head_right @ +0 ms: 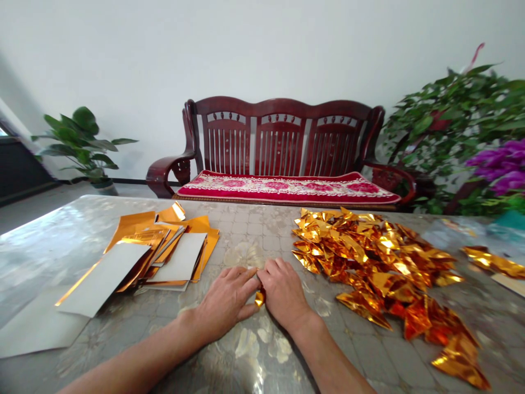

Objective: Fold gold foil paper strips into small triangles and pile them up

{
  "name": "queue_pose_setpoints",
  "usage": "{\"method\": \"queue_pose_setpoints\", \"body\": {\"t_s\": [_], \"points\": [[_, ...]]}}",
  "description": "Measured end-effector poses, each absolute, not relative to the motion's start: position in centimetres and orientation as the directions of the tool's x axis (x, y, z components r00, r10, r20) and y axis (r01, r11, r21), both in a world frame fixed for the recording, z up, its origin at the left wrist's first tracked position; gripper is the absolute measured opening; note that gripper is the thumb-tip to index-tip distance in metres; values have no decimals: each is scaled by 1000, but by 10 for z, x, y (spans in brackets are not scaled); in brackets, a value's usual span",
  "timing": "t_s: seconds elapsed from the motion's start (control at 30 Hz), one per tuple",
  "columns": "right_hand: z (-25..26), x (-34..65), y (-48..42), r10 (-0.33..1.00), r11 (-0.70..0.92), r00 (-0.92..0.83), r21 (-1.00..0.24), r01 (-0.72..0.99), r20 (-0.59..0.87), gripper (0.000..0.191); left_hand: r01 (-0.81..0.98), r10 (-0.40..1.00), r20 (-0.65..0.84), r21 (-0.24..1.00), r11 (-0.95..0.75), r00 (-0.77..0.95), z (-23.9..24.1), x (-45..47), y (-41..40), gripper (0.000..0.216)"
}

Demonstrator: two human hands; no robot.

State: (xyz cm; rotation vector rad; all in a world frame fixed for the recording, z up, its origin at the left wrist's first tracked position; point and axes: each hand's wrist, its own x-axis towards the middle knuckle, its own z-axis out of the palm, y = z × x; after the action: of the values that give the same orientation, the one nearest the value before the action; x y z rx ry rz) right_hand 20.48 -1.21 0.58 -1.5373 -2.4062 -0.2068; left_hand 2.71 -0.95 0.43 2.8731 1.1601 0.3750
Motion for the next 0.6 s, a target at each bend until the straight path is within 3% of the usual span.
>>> {"method": "queue_pose_setpoints", "body": {"t_s": [0.2,0.47,0.6], "points": [[9,211,-13,870,444,-409,-74,893,276,18,679,686,205,113,-725,698,5,27,-9,40],[14,218,-12,886,451,-402,-230,862,232,30,698,714,227,159,-698,662,2,25,-11,37],[14,219,-9,903,424,-382,-266,866,196,31,623,632,292,136,-771,718,0,24,-17,23]]}}
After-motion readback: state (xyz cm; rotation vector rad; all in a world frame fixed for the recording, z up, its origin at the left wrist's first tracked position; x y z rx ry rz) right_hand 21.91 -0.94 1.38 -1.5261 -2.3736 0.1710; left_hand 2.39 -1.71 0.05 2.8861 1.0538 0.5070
